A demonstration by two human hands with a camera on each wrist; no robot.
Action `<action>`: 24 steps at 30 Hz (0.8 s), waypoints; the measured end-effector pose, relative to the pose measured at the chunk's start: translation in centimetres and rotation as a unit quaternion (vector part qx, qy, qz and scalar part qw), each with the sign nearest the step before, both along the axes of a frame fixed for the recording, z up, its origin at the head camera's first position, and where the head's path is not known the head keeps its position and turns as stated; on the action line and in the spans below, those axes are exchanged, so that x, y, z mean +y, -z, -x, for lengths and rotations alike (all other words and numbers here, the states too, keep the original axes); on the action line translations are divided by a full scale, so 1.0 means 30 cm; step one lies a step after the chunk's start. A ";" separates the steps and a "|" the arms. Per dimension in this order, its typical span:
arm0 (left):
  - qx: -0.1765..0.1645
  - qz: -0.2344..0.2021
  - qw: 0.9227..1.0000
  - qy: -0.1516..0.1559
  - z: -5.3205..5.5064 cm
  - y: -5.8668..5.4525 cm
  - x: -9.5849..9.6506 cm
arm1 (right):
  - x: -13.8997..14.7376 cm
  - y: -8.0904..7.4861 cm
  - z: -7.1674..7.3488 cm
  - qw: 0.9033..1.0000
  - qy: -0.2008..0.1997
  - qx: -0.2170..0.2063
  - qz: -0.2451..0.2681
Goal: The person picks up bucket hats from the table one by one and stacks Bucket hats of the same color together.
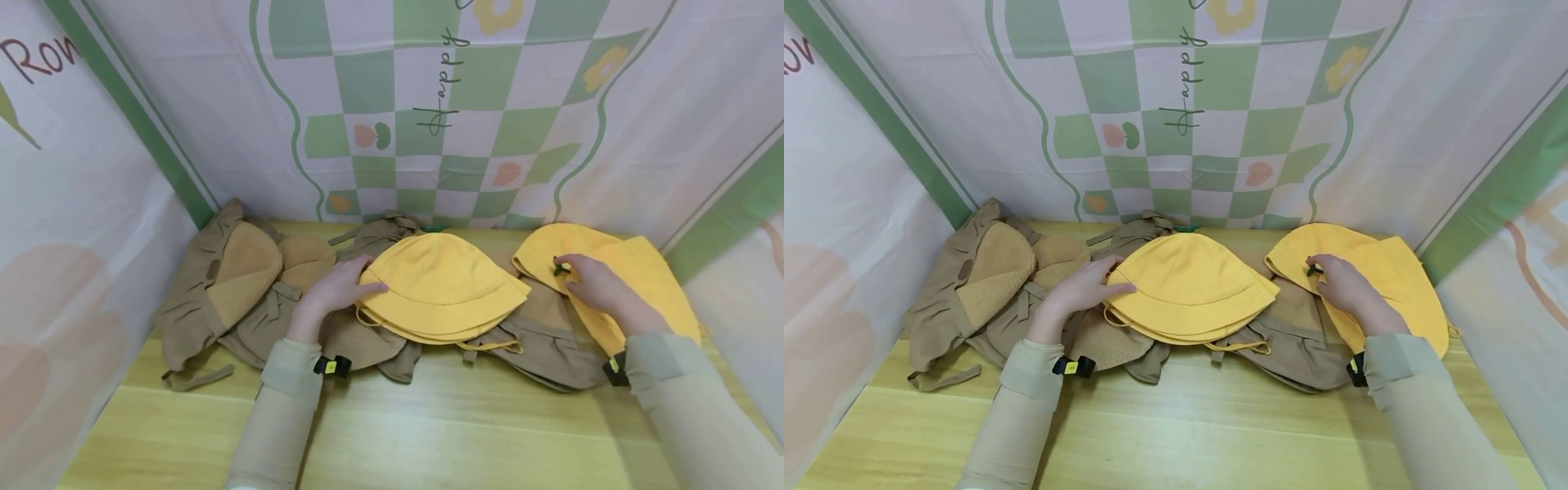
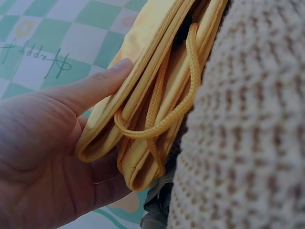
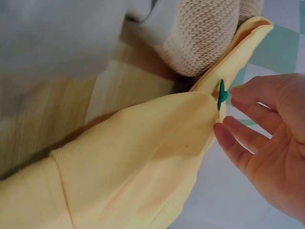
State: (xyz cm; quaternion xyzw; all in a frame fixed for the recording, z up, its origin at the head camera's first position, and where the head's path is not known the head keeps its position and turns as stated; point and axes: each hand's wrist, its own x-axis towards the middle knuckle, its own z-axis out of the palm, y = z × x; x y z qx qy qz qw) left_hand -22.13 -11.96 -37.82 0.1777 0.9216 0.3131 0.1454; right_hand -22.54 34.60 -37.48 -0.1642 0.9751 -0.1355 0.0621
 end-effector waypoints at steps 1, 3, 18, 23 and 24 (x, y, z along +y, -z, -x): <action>-0.002 0.000 1.000 -0.001 0.000 -0.001 0.000 | 0.002 0.003 0.003 1.000 -0.001 -0.003 -0.003; -0.004 0.000 1.000 -0.002 0.000 -0.001 0.000 | 0.007 0.012 0.011 1.000 -0.004 -0.007 -0.011; 0.003 0.003 1.000 0.005 -0.005 -0.007 0.002 | 0.046 0.065 0.018 0.998 -0.008 0.030 -0.056; 0.001 -0.002 1.000 0.004 -0.004 -0.006 0.003 | 0.047 0.059 0.004 0.995 0.003 0.059 -0.075; 0.000 -0.003 1.000 0.004 -0.004 -0.005 0.003 | 0.049 0.058 0.000 0.995 0.006 0.069 -0.078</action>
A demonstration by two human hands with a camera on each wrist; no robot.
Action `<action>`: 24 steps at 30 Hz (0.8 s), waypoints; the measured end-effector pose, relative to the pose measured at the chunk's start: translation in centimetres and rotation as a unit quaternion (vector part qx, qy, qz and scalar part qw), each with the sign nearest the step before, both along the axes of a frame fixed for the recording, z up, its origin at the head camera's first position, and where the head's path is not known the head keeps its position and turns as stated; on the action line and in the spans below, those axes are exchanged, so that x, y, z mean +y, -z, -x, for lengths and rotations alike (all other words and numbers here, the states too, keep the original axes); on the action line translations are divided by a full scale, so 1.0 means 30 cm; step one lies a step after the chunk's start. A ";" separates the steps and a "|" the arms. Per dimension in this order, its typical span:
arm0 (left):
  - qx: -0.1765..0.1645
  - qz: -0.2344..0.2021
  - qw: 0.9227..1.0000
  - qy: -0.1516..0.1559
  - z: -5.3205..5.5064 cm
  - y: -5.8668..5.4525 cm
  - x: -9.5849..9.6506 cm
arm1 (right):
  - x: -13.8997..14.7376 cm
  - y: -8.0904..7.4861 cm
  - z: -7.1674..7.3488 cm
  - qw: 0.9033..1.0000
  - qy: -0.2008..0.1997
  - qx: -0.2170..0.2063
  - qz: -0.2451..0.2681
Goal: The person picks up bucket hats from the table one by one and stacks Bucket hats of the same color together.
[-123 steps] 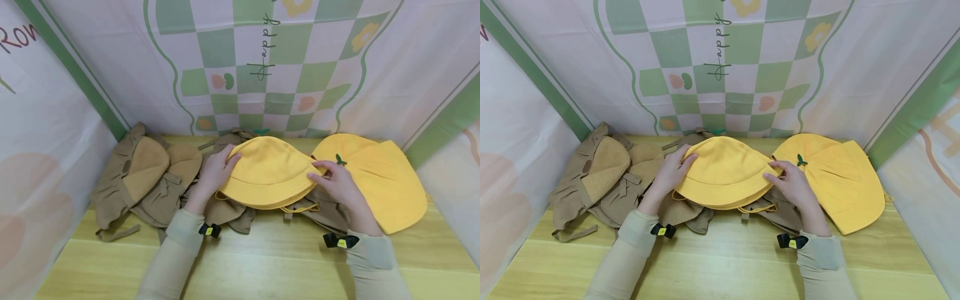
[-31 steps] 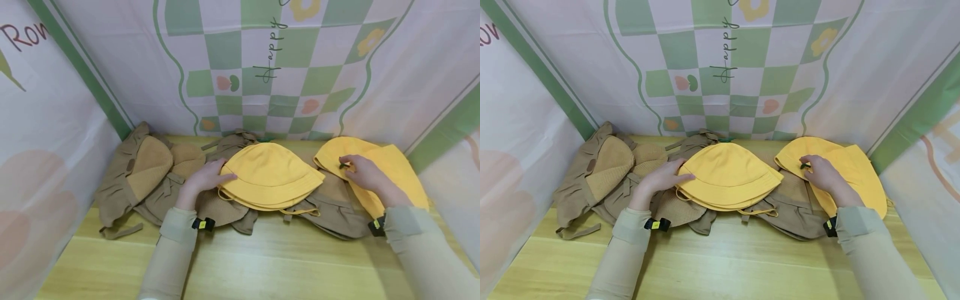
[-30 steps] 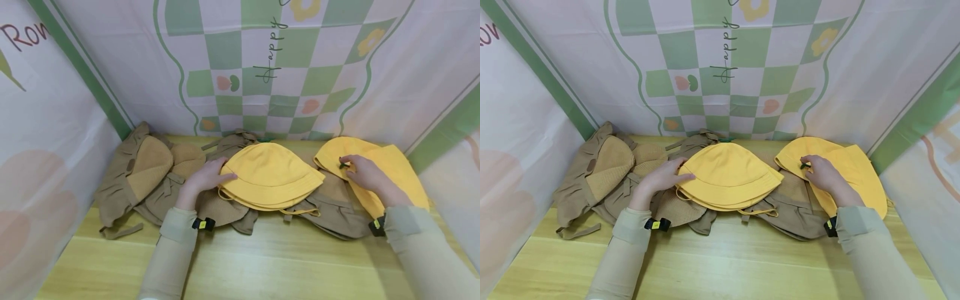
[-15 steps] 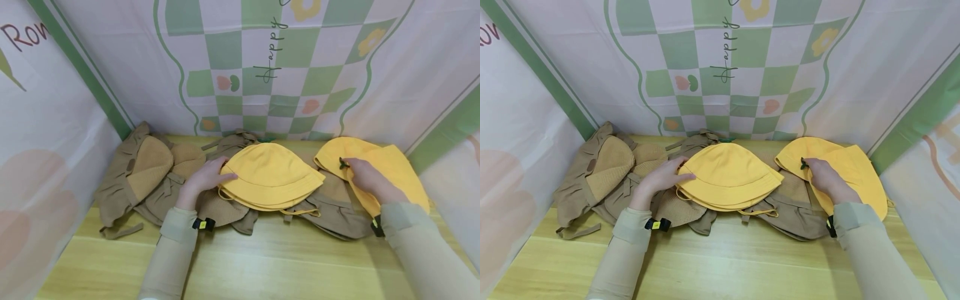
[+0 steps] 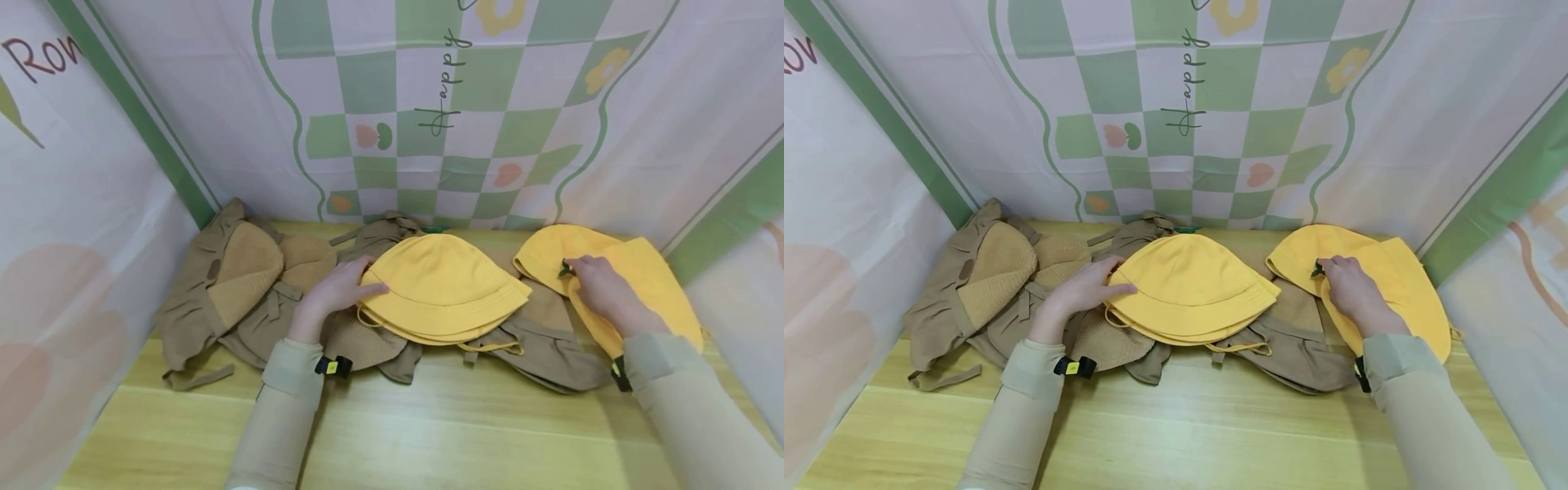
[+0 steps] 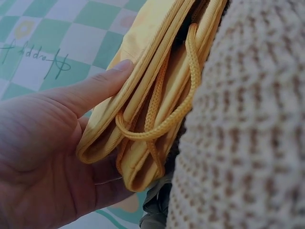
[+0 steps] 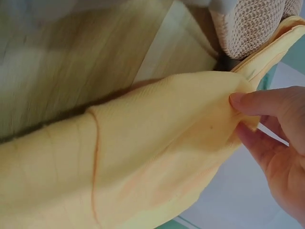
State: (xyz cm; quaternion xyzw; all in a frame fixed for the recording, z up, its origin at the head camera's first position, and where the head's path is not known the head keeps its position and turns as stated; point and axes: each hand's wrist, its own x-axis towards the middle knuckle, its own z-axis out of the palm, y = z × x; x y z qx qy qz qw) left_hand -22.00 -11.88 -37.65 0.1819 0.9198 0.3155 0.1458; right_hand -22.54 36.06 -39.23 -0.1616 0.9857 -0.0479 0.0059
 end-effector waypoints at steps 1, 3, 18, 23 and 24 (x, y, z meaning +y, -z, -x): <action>0.001 0.000 1.000 0.000 0.000 0.001 0.000 | 0.002 0.000 -0.004 1.000 0.004 0.011 -0.002; 0.001 0.000 1.000 0.001 0.001 0.003 -0.002 | 0.006 -0.004 -0.010 0.999 0.004 0.037 -0.006; -0.013 -0.001 1.000 0.003 -0.004 0.000 0.007 | 0.086 -0.114 -0.005 0.972 -0.124 0.198 0.023; -0.013 -0.014 1.000 0.009 -0.006 0.000 0.010 | 0.089 -0.161 0.000 0.959 -0.161 0.226 0.051; -0.009 -0.018 1.000 0.012 -0.005 0.002 0.010 | 0.088 -0.170 -0.002 0.959 -0.162 0.226 0.052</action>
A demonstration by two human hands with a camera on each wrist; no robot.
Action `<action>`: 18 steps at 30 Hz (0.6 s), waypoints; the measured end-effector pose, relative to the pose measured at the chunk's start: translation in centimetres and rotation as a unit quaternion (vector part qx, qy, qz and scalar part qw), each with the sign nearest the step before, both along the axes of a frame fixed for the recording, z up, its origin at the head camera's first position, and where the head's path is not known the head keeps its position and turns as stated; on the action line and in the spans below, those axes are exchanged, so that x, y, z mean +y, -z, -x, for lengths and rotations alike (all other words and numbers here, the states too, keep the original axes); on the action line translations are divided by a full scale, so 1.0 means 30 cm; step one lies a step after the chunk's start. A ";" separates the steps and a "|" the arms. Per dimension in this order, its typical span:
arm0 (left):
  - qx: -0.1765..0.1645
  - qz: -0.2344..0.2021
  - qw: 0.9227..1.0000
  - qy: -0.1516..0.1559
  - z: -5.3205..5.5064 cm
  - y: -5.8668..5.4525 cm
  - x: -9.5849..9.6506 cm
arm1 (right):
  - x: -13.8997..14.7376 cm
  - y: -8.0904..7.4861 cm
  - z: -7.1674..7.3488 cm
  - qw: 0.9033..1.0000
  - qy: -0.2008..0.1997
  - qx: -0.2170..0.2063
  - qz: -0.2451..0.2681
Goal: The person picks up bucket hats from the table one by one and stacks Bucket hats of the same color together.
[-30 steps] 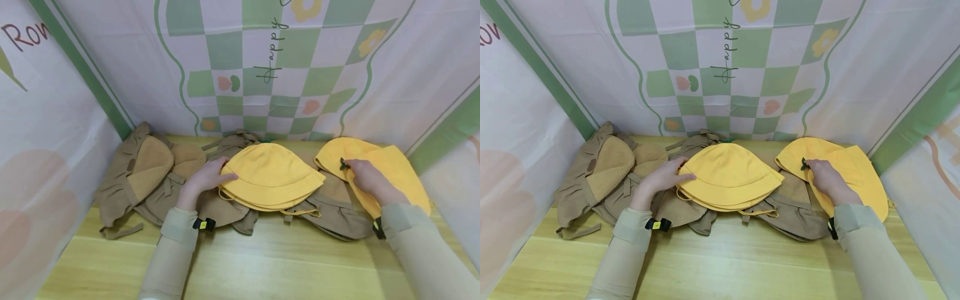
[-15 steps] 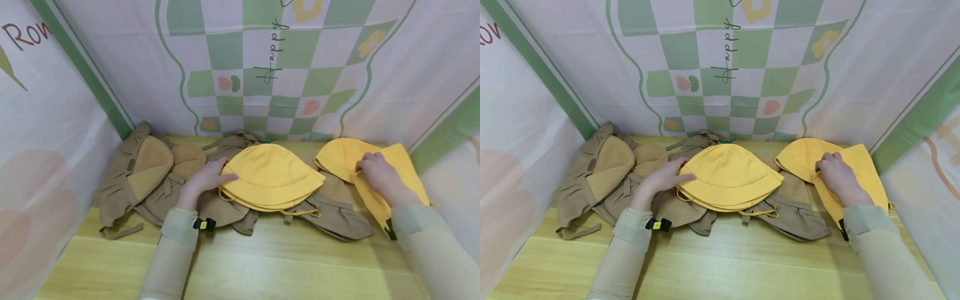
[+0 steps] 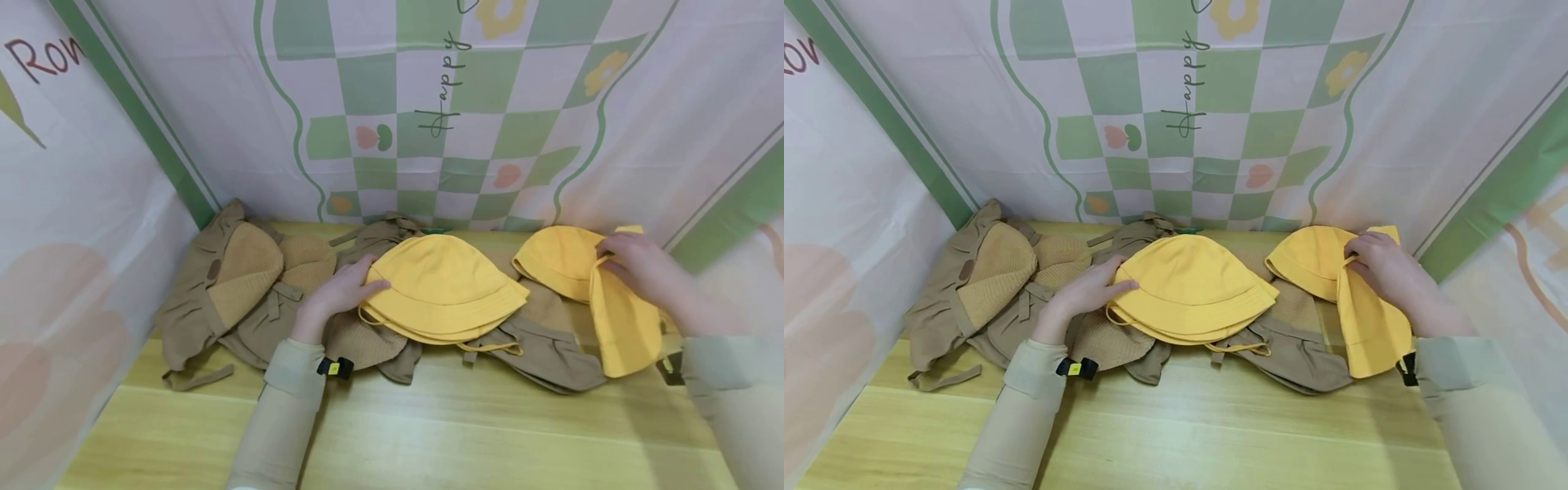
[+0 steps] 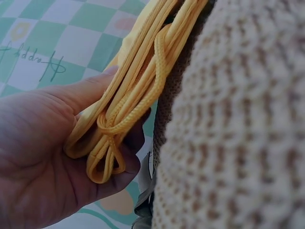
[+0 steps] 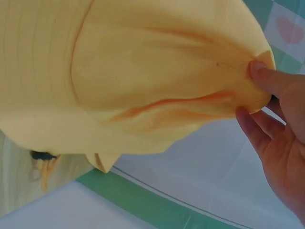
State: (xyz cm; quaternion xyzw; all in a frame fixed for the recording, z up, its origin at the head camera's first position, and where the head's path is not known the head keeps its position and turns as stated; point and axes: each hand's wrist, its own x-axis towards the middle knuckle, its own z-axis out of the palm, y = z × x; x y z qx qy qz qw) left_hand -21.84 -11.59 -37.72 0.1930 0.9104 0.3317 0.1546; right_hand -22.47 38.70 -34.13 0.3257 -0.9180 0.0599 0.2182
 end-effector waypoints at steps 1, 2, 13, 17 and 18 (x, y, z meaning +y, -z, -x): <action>0.003 -0.004 1.000 0.002 0.001 0.002 0.000 | -0.002 -0.009 -0.003 1.000 0.003 -0.004 0.001; 0.006 -0.008 1.000 0.004 0.003 0.004 0.000 | -0.004 -0.018 -0.005 1.000 0.005 -0.007 0.001; 0.044 -0.026 0.999 0.014 0.010 0.014 0.004 | -0.053 -0.114 -0.025 0.989 0.047 -0.114 0.079; 0.045 -0.030 0.998 0.015 0.013 0.018 0.007 | -0.084 -0.137 -0.027 0.987 0.042 -0.123 0.093; 0.046 -0.031 0.998 0.015 0.013 0.018 0.007 | -0.093 -0.141 -0.027 0.987 0.041 -0.122 0.094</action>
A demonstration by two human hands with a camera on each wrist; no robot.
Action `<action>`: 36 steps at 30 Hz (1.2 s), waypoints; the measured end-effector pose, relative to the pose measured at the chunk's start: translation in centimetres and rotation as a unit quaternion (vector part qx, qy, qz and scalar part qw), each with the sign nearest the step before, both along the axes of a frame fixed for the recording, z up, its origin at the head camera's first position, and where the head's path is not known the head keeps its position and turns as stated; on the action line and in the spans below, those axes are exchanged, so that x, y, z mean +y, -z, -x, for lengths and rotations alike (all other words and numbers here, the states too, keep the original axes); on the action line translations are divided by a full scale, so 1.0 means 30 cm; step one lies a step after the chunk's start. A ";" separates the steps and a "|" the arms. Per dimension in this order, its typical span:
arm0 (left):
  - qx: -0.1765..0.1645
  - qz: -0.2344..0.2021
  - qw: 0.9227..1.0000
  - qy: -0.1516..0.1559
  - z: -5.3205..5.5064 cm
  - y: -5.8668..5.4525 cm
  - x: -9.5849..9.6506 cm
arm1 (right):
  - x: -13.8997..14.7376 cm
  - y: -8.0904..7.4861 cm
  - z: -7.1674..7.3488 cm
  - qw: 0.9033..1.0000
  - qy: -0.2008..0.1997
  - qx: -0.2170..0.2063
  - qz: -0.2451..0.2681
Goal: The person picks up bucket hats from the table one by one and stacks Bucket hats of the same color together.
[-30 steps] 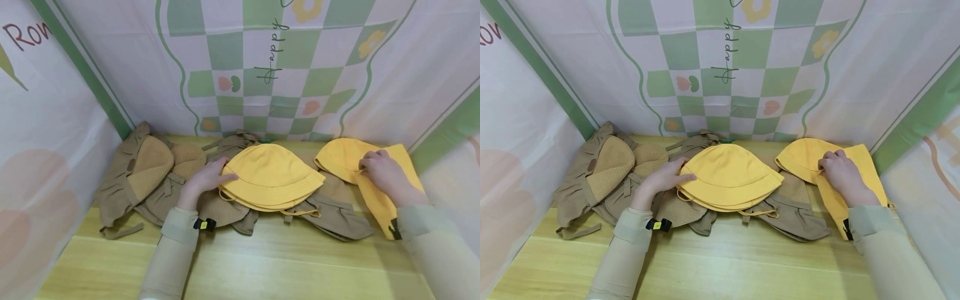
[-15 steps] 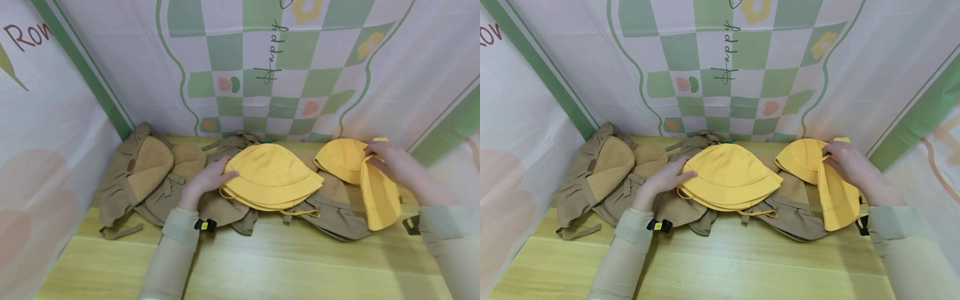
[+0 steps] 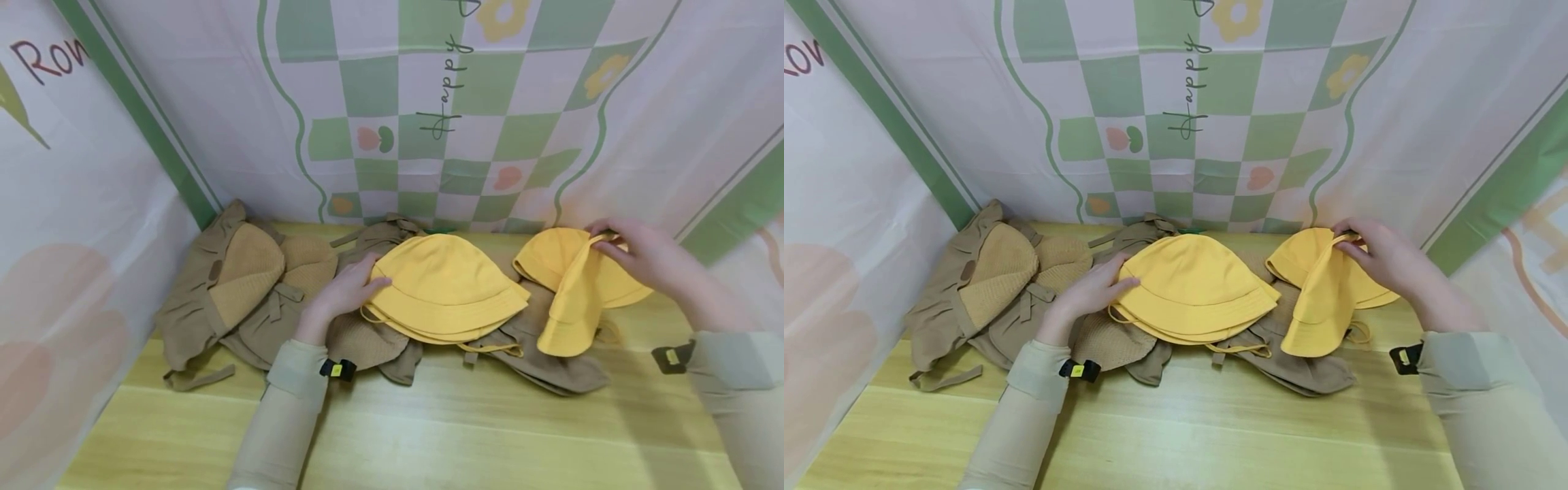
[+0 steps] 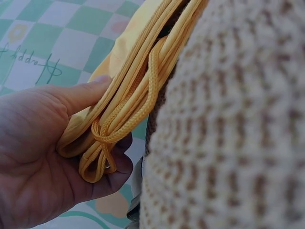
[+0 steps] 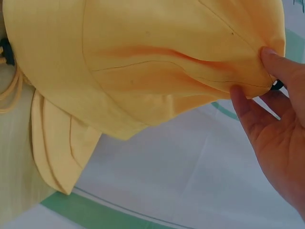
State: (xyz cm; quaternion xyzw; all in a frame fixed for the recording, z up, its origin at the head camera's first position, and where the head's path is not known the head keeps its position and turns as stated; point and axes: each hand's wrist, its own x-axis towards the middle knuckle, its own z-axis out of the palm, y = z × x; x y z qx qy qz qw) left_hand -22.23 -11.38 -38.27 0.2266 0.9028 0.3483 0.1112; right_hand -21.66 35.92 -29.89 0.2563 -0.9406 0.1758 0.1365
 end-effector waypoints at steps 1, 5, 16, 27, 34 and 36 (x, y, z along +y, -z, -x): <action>0.000 0.000 1.000 0.000 0.000 0.001 0.001 | -0.008 -0.002 0.001 1.000 -0.003 0.003 -0.002; 0.002 -0.001 1.000 -0.001 0.001 0.004 0.004 | -0.036 -0.009 0.004 1.000 -0.015 0.013 -0.012; 0.004 0.005 1.000 -0.006 -0.001 0.009 0.006 | -0.151 -0.042 -0.008 1.000 -0.015 0.020 -0.001; -0.004 0.006 1.000 -0.014 0.001 0.015 0.002 | -0.307 -0.039 -0.002 0.997 -0.061 0.039 0.041; -0.007 0.011 1.000 -0.012 0.002 0.009 0.002 | -0.390 -0.011 0.014 0.995 -0.061 0.021 0.075; -0.006 0.013 1.000 -0.011 0.002 0.006 0.003 | -0.405 -0.002 0.020 0.995 -0.056 0.012 0.085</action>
